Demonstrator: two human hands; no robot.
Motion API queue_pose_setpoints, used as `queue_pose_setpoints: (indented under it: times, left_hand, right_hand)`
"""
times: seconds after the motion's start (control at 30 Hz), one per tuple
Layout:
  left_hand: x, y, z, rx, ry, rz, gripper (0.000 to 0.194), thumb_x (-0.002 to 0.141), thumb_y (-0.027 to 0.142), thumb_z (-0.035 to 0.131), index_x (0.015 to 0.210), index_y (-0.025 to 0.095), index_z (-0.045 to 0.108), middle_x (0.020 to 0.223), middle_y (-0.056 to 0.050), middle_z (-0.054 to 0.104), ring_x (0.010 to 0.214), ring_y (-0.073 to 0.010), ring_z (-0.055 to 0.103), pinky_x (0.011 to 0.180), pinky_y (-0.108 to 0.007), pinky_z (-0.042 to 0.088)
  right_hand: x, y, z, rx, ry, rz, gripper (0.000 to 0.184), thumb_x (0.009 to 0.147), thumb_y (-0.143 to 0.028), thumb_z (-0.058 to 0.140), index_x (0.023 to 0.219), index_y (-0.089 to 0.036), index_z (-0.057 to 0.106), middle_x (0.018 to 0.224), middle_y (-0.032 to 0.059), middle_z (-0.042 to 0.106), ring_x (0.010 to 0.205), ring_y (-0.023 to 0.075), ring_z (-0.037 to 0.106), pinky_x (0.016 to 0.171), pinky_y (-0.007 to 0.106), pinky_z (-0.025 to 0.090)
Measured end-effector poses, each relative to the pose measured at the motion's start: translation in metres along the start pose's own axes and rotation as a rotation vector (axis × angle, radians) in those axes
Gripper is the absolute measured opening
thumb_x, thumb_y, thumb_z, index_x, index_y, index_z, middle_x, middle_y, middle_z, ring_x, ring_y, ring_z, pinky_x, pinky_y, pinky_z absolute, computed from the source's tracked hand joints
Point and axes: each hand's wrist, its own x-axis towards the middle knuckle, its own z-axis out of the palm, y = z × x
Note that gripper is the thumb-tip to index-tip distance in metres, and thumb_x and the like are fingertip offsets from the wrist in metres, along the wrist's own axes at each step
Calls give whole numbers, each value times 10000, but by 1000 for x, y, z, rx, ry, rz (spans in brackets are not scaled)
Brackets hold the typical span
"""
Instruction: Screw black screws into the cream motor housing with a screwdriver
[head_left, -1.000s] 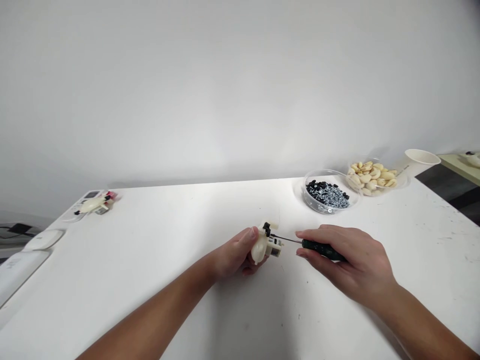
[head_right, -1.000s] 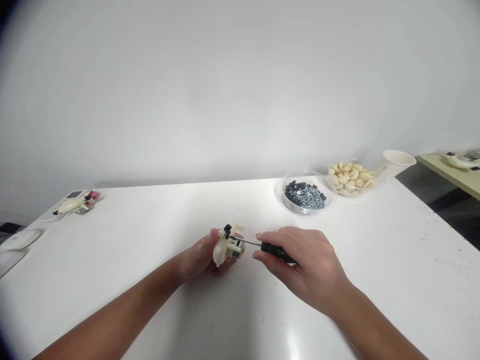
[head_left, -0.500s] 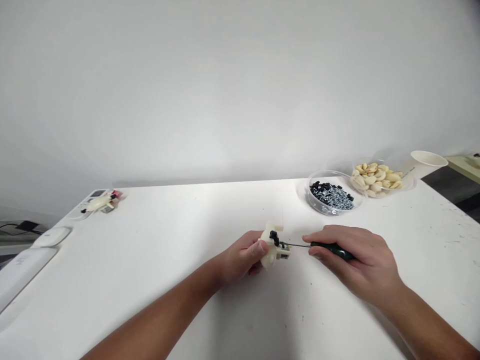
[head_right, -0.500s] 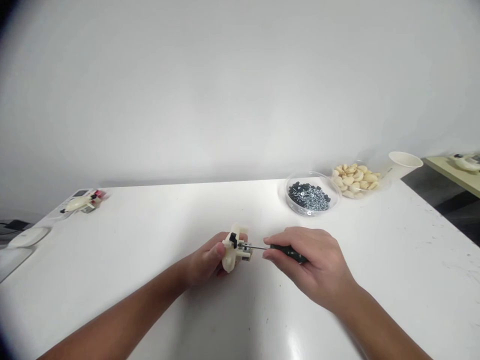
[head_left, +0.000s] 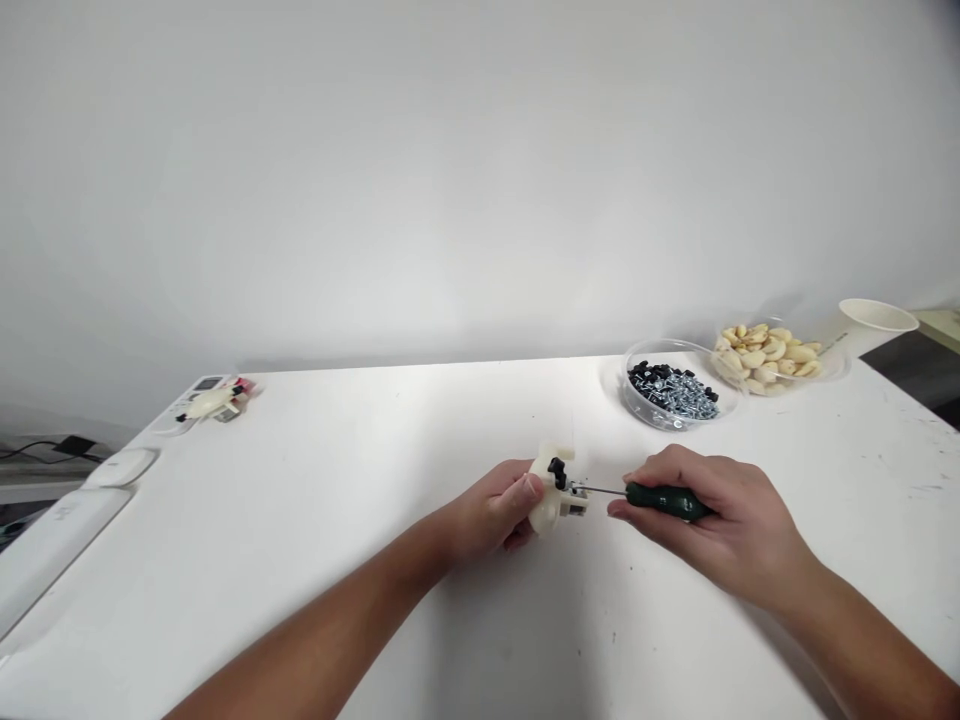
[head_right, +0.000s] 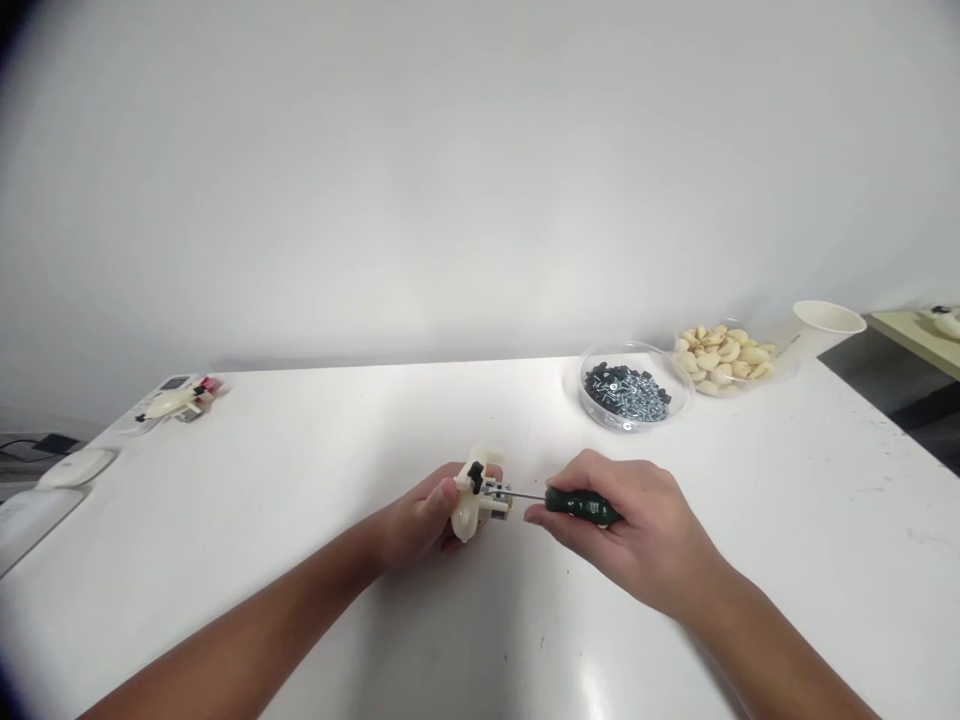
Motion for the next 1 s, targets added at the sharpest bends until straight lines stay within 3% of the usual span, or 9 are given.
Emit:
queue_pose_setpoints:
  times: [0.23,0.4,0.5,0.57,0.67,0.77,0.87,1.0]
  left_hand:
    - [1,5,1,2,12,16,735,919,882,309,821,185,520,572,48,421,473,-103,355,466,-252,284]
    - [6,8,8,59,-92,75,628,807,781,701,824,156,635,761,-20,601,702,-147,529,624,-253,390]
    - [4,5,11,0,14,62,724,927,846,408,807,154,587,643,0,512,568,-120,445,535,-248,337]
    - [2,4,11,-33,80,37,776,936,872,262,789,164,545,579,18,460,481,-105,380,469,-247,292]
    - [1,6,11,-33,67,39,769,919,884,303,784,163,536,592,7,484,494,-107,404,475,-244,314]
    - [3,5,11,-31,64,48,764,904,886,364,827,153,563,611,2,504,511,-109,425,483,-242,319]
    - [6,-3,8,-101,125,23,783,898,909,296,842,166,535,591,26,467,461,-99,403,458,-243,297]
    - [9,-13,2,-231,88,19,785,907,909,189,827,188,490,607,51,390,477,-94,348,473,-245,322]
  right_hand:
    - [0,-3,-1,-68,-10,-39,161,988,-414,726,930,-267,696,776,-28,750,581,132,640,540,264,442]
    - [2,-6,-2,-4,-49,-9,117,994,-351,720,926,-257,699,745,-39,713,570,115,590,549,259,421]
    - [5,-10,-3,54,-59,57,112,984,-337,725,919,-254,690,706,-45,665,557,110,535,536,252,400]
    - [7,-15,-1,118,23,184,129,989,-353,707,917,-252,674,692,-43,625,559,114,506,523,247,386]
    - [10,-23,7,279,132,391,156,978,-392,697,929,-247,665,721,-29,601,603,131,510,532,248,384]
    - [14,-23,14,350,148,519,210,971,-420,688,891,-234,632,665,-41,493,580,131,430,532,256,339]
    - [18,-11,11,384,171,585,310,1008,-481,618,847,-226,544,680,-46,396,592,131,360,538,257,300]
    - [22,3,-2,341,97,570,290,1081,-474,432,954,-238,543,742,-25,459,642,155,414,570,271,322]
